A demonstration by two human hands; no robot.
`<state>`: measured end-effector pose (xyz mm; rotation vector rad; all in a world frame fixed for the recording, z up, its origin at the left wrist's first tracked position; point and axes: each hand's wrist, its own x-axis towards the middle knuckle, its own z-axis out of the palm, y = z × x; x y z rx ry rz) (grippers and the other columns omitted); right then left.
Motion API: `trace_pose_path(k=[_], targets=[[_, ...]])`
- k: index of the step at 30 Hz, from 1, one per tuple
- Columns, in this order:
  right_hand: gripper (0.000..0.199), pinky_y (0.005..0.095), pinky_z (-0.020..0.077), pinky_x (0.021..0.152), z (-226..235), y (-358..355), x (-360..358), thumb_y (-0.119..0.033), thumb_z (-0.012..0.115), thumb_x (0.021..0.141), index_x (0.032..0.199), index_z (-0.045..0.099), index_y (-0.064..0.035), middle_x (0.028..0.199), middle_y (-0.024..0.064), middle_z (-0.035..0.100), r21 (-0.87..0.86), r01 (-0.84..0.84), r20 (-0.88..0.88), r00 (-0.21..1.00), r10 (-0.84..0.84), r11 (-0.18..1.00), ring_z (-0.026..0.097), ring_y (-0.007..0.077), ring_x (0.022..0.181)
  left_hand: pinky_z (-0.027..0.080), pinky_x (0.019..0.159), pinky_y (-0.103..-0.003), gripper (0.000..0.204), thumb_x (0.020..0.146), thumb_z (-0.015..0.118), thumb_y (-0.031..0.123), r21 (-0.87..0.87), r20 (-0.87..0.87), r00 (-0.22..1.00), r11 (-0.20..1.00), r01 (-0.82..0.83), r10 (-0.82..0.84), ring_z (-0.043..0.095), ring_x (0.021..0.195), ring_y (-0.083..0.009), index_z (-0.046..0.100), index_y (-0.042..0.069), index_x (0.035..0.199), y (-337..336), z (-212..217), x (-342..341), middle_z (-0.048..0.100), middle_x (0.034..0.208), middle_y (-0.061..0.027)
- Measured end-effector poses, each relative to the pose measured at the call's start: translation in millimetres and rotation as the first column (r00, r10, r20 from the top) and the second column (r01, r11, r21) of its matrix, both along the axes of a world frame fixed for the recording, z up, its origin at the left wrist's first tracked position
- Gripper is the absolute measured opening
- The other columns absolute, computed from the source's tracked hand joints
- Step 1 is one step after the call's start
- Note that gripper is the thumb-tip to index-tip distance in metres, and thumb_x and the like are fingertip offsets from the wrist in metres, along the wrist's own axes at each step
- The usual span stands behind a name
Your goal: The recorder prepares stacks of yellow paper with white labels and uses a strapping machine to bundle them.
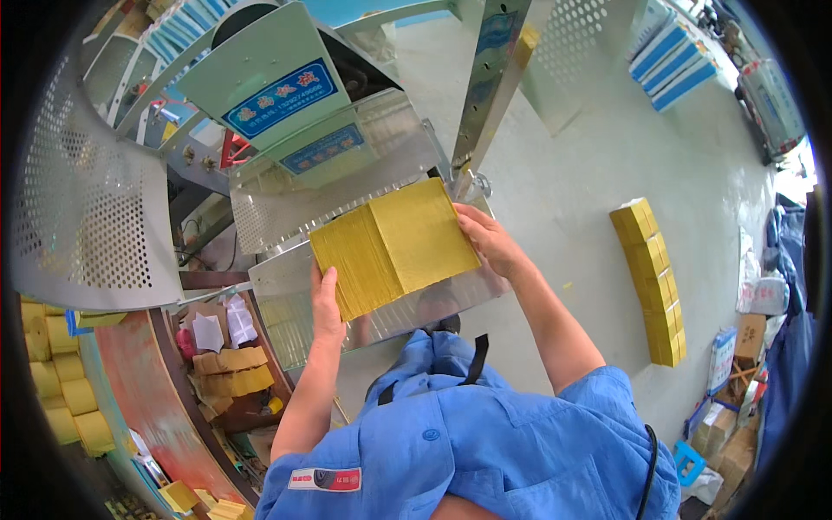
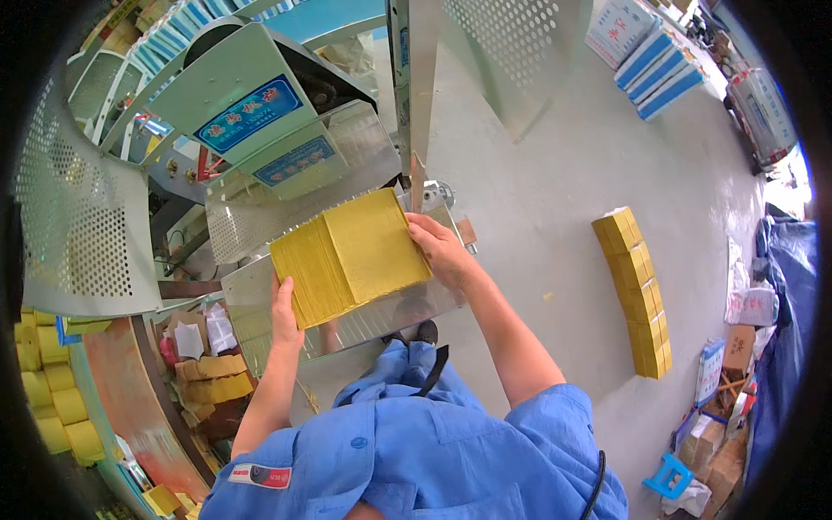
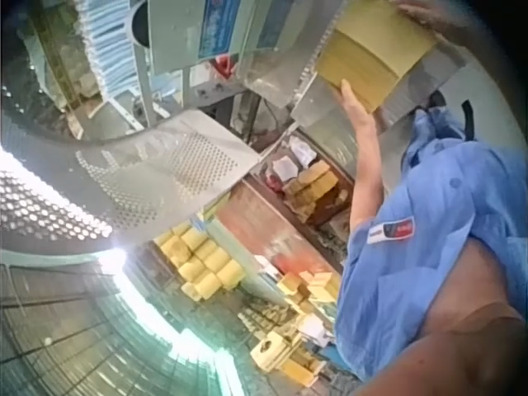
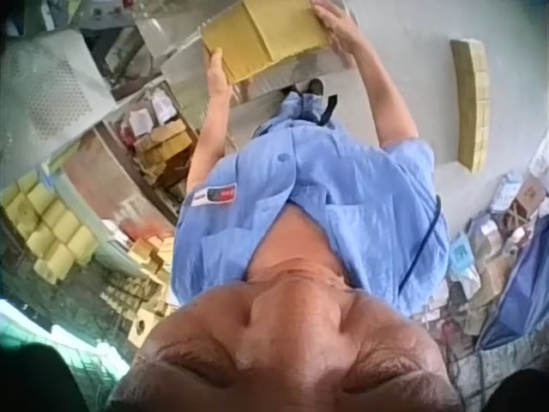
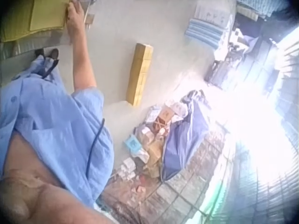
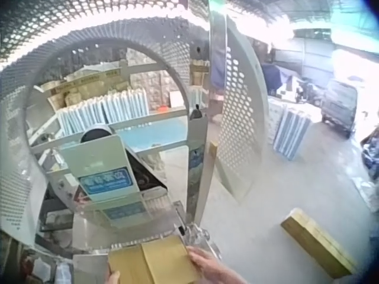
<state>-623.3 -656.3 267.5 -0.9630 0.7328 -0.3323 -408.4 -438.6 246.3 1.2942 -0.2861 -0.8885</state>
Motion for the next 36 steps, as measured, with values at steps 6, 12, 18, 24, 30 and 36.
trace_pose_path(k=[6, 12, 18, 24, 30, 36], targets=[[0.044, 0.0308, 0.0431, 0.1, -17, 6, 0, -0.029, 0.052, 0.102, 0.141, 0.05, -0.0091, 0.131, 0.0027, 0.057, -0.049, 0.063, 0.002, 0.998, -0.063, 0.997, 0.052, 0.014, 0.122, 0.038, 0.108, -0.037, 0.058, 0.099, 0.049, 0.024, -0.015, -0.031, 0.999, 1.0, 0.019, -0.019, 0.044, 0.131, -0.0241, 0.031, 0.005, 0.15, 1, -8, 5, 0.044, 0.143, -0.0119], [0.04, 0.0282, 0.0457, 0.097, -18, 18, 1, -0.025, 0.055, 0.101, 0.134, 0.055, -0.0028, 0.125, 0.0052, 0.062, -0.042, 0.195, 0.014, 0.981, -0.195, 0.98, 0.057, 0.0129, 0.115, 0.04, 0.108, -0.037, 0.055, 0.103, 0.046, 0.036, -0.127, -0.145, 0.989, 0.992, -0.017, -0.002, 0.046, 0.131, -0.0231, 0.033, 0.009, 0.149, 10, -22, 10, 0.046, 0.143, -0.009], [0.038, 0.0278, 0.046, 0.096, -18, 19, 4, -0.025, 0.055, 0.101, 0.133, 0.057, -0.0033, 0.122, 0.0042, 0.064, -0.136, 0.167, -0.029, 0.985, -0.173, 0.977, 0.058, 0.0125, 0.113, 0.042, 0.104, -0.037, 0.054, 0.103, 0.043, 0.043, -0.079, -0.101, 0.994, 0.995, -0.058, 0.05, 0.051, 0.124, -0.0215, 0.042, 0.006, 0.143, 4, -26, 11, 0.051, 0.138, -0.0083], [0.039, 0.0289, 0.0438, 0.097, -5, 18, 10, -0.026, 0.048, 0.103, 0.133, 0.056, -0.003, 0.122, 0.0072, 0.063, -0.264, 0.063, -0.182, 0.977, -0.114, 0.963, 0.057, 0.0148, 0.113, 0.042, 0.099, -0.034, 0.049, 0.102, 0.047, 0.041, 0.154, -0.225, 0.967, 0.976, 0.155, -0.118, 0.054, 0.117, -0.0187, 0.051, 0.004, 0.134, 6, -6, 25, 0.058, 0.128, -0.007], [0.038, 0.0287, 0.0378, 0.103, -2, 14, 20, -0.02, 0.044, 0.102, 0.133, 0.054, -0.0013, 0.127, 0.0068, 0.06, -0.316, 0.036, -0.039, 0.998, -0.052, 0.948, 0.052, 0.0142, 0.119, 0.039, 0.104, -0.035, 0.051, 0.1, 0.051, 0.033, 0.123, -0.105, 0.987, 0.983, 0.136, -0.123, 0.051, 0.123, -0.0188, 0.045, 0.004, 0.141, 6, 21, 22, 0.055, 0.134, -0.0072], [0.042, 0.0301, 0.0336, 0.107, -28, -3, 11, -0.017, 0.046, 0.097, 0.135, 0.051, -0.001, 0.13, 0.0059, 0.057, 0.016, 0.22, 0.335, 0.918, -0.212, 0.975, 0.049, 0.0158, 0.123, 0.03, 0.114, -0.037, 0.074, 0.089, 0.064, 0.002, -0.03, 0.238, 0.943, 0.969, 0.247, -0.233, 0.037, 0.139, -0.0217, 0.027, 0.004, 0.153, 20, 2, 4, 0.043, 0.147, -0.0098]])
